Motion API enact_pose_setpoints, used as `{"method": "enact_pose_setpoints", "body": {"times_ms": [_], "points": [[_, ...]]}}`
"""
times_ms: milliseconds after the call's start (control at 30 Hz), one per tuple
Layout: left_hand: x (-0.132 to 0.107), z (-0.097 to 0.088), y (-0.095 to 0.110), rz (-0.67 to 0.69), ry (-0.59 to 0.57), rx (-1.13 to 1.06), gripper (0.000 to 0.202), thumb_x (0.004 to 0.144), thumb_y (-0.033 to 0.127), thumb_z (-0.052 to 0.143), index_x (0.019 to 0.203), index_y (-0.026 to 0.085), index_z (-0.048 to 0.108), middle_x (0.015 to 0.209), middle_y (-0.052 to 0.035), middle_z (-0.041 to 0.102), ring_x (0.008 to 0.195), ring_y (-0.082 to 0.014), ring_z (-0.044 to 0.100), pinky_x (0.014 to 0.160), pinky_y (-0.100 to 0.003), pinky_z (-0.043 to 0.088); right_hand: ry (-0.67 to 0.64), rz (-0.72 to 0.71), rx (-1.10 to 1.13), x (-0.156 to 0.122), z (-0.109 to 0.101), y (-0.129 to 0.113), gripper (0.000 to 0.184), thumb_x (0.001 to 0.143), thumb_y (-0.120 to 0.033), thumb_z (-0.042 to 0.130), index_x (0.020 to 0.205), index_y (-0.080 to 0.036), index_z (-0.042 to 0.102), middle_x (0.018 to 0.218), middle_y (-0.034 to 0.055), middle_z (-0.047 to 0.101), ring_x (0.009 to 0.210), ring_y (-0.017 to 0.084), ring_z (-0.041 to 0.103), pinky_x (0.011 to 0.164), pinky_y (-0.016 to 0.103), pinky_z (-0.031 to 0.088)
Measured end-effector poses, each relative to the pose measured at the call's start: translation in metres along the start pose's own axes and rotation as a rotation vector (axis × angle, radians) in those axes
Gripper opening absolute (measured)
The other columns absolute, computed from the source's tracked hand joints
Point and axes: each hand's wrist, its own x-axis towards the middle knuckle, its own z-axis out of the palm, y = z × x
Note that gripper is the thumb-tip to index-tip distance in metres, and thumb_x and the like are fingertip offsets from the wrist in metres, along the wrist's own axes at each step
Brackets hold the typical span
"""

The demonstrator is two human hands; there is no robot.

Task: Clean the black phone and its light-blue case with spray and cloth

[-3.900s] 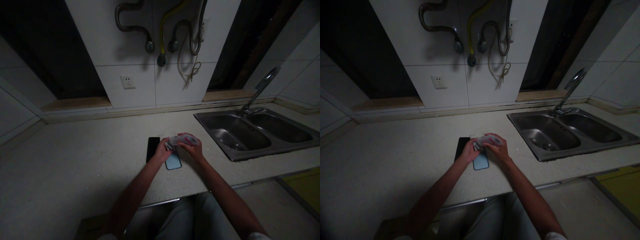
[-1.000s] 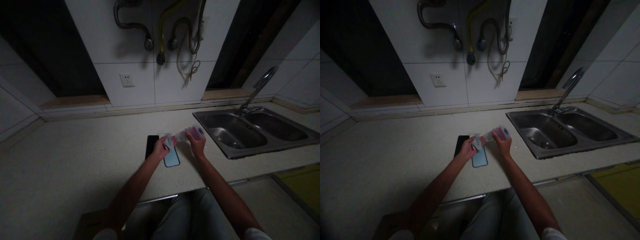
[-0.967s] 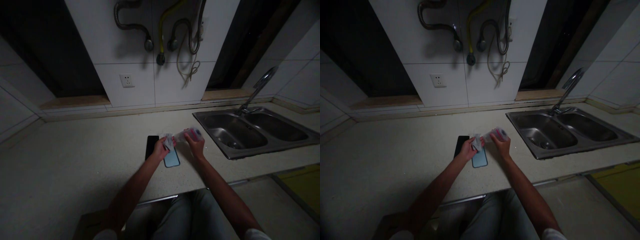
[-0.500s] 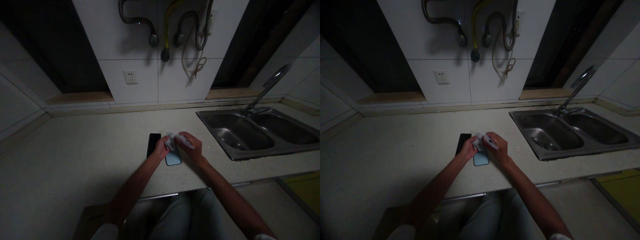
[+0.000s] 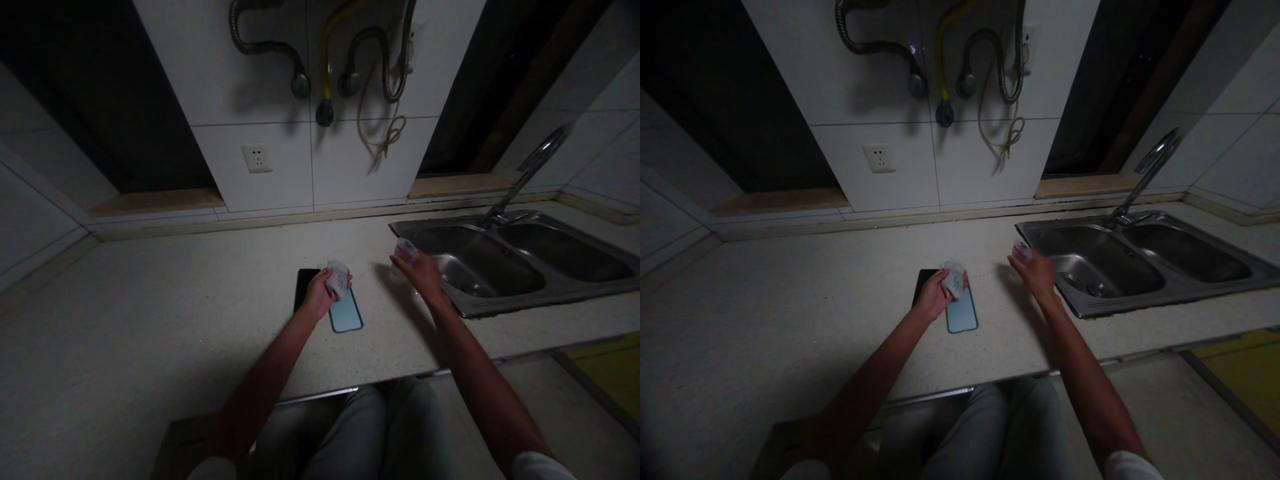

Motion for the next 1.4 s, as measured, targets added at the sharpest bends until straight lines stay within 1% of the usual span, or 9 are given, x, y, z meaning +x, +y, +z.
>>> {"method": "enact_pose_setpoints", "body": {"times_ms": [267, 433, 600, 700, 867, 933, 1033, 1167, 1400], "points": [[-0.007, 0.008, 0.004, -0.095, 0.015, 0.028, 0.028, 0.094, 0.028, 0.050, 0.106, 0.007, 0.065, 0.100, -0.0193, 0.073, 0.090, -0.0259, 0.072, 0.082, -0.040, 0.058, -0.066, 0.098, 0.157, -0.006, -0.002, 0.014, 0.053, 0.069, -0.061, 0.073, 0.098, -0.018, 0.072, 0.090, 0.0111, 0.074, 0.081, 0.029, 0.068, 0.074, 0.042, 0.051], [-0.008, 0.006, 0.003, 0.019, -0.011, 0.064, 0.017, 0.085, 0.018, 0.064, 0.099, 0.010, 0.066, 0.101, -0.0178, 0.074, 0.096, -0.0268, 0.072, 0.084, -0.038, 0.057, -0.129, 0.168, 0.357, -0.006, -0.010, 0.015, 0.056, 0.065, -0.061, 0.076, 0.094, -0.014, 0.067, 0.084, 0.0101, 0.071, 0.072, 0.024, 0.063, 0.065, 0.037, 0.051], [-0.009, 0.007, 0.001, 0.078, 0.008, 0.094, 0.031, 0.073, 0.005, 0.071, 0.101, 0.014, 0.063, 0.101, -0.0137, 0.075, 0.099, -0.0247, 0.072, 0.085, -0.035, 0.056, 0.183, 0.112, 0.302, -0.043, -0.032, -0.009, 0.078, 0.064, -0.058, 0.079, 0.126, -0.018, 0.054, 0.121, 0.0153, 0.062, 0.103, 0.029, 0.062, 0.082, 0.042, 0.053], [-0.009, 0.009, -0.002, 0.098, 0.010, 0.090, 0.028, 0.076, 0.010, 0.072, 0.101, 0.016, 0.062, 0.101, -0.0129, 0.075, 0.099, -0.0243, 0.072, 0.083, -0.034, 0.056, 0.375, 0.040, 0.284, -0.074, -0.038, -0.047, 0.056, 0.080, -0.052, 0.069, 0.122, -0.018, 0.056, 0.114, 0.0138, 0.062, 0.097, 0.026, 0.061, 0.079, 0.040, 0.052], [-0.011, 0.009, -0.006, 0.128, -0.060, 0.160, 0.019, 0.079, 0.022, 0.075, 0.095, 0.014, 0.067, 0.095, -0.0096, 0.075, 0.087, -0.0200, 0.071, 0.074, -0.026, 0.052, -0.455, 0.057, 0.657, -0.085, 0.005, -0.094, 0.046, 0.077, -0.050, 0.069, 0.110, -0.019, 0.063, 0.089, 0.0049, 0.068, 0.071, 0.018, 0.062, 0.061, 0.030, 0.049], [-0.010, 0.008, -0.007, 0.142, -0.075, 0.220, 0.015, 0.079, 0.023, 0.075, 0.091, 0.014, 0.070, 0.090, -0.0074, 0.075, 0.083, -0.0174, 0.069, 0.071, -0.023, 0.050, -0.626, 0.105, 0.800, -0.077, 0.031, -0.098, 0.046, 0.072, -0.049, 0.073, 0.103, -0.017, 0.064, 0.079, 0.0022, 0.067, 0.066, 0.016, 0.059, 0.061, 0.029, 0.048], [-0.008, 0.006, -0.007, 0.221, -0.024, 0.285, 0.007, 0.077, 0.016, 0.076, 0.082, 0.017, 0.072, 0.099, -0.0069, 0.075, 0.103, -0.0201, 0.066, 0.082, -0.023, 0.049, -0.622, 0.144, 0.938, -0.067, 0.055, -0.096, 0.038, 0.069, -0.048, 0.074, 0.086, -0.016, 0.065, 0.069, -0.0012, 0.062, 0.061, 0.013, 0.053, 0.059, 0.027, 0.044], [-0.004, 0.004, -0.009, 0.368, -0.009, 0.405, 0.011, 0.073, 0.011, 0.077, 0.078, 0.020, 0.074, 0.127, -0.0065, 0.067, 0.134, -0.0250, 0.047, 0.103, -0.028, 0.041, -0.623, 0.146, 1.001, -0.063, 0.059, -0.090, 0.033, 0.069, -0.046, 0.076, 0.077, -0.015, 0.069, 0.066, -0.0014, 0.061, 0.061, 0.013, 0.052, 0.063, 0.029, 0.044], [-0.002, -0.006, -0.005, 0.441, 0.051, 0.945, 0.026, 0.094, 0.032, 0.055, 0.110, 0.017, 0.067, 0.108, -0.0098, 0.070, 0.097, -0.0217, 0.065, 0.087, -0.033, 0.050, -0.494, 0.319, 1.158, -0.061, 0.047, -0.081, 0.028, 0.065, -0.043, 0.081, 0.076, -0.019, 0.072, 0.079, 0.0008, 0.068, 0.072, 0.015, 0.060, 0.064, 0.026, 0.048]]}}
